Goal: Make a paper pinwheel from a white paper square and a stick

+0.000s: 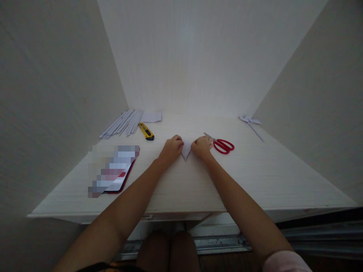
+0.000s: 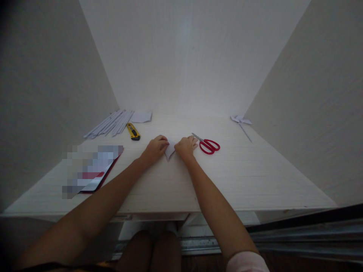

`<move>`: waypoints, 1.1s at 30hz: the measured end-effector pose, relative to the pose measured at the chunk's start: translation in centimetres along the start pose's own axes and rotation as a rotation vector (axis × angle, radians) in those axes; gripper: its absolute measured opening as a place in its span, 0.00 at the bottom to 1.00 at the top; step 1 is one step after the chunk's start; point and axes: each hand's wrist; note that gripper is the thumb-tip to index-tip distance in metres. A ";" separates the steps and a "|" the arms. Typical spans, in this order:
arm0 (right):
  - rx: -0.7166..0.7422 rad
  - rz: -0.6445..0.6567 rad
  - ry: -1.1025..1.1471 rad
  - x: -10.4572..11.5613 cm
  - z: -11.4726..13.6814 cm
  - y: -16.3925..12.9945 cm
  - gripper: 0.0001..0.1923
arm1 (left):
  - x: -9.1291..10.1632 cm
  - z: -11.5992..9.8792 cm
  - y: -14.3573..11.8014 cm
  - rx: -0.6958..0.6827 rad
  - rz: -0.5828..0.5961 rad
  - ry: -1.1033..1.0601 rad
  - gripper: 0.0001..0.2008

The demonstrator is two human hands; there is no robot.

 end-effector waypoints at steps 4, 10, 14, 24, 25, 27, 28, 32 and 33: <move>0.038 -0.013 -0.013 0.0 -0.2 -0.1 0.16 | 0.1 -0.3 -0.2 -0.019 0.052 -0.028 0.10; 0.074 -0.048 -0.055 -0.1 -0.4 -0.1 0.17 | 0.2 -0.8 -0.7 -0.027 0.137 0.080 0.15; 0.091 -0.050 -0.068 -0.2 -0.5 -0.1 0.17 | 0.2 -1.0 -1.0 0.007 0.231 0.203 0.21; 0.103 -0.033 -0.072 0.1 -0.4 -0.3 0.16 | 0.5 -1.6 -1.0 0.046 0.356 0.241 0.32; 0.102 -0.032 -0.072 0.1 -0.4 -0.3 0.16 | 0.5 -1.7 -1.0 0.055 0.363 0.236 0.33; 0.101 -0.038 -0.069 0.1 -0.4 -0.3 0.17 | 0.5 -1.8 -1.0 0.069 0.371 0.235 0.35; 0.100 -0.042 -0.067 0.1 -0.4 -0.4 0.17 | 0.4 -1.8 -1.0 0.074 0.371 0.238 0.37; 0.105 -0.050 -0.066 0.1 -0.5 -0.4 0.17 | 0.3 -1.9 -1.1 0.057 0.361 0.254 0.42; 0.106 -0.049 -0.064 0.0 -0.5 -0.3 0.17 | 0.3 -1.9 -1.2 0.042 0.357 0.249 0.42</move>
Point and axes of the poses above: each hand's wrist, its own y-axis towards the middle knuckle, its own x-axis out of the back of the hand, z = x × y, and after that the axes turned 5 degrees about -y, right-handed
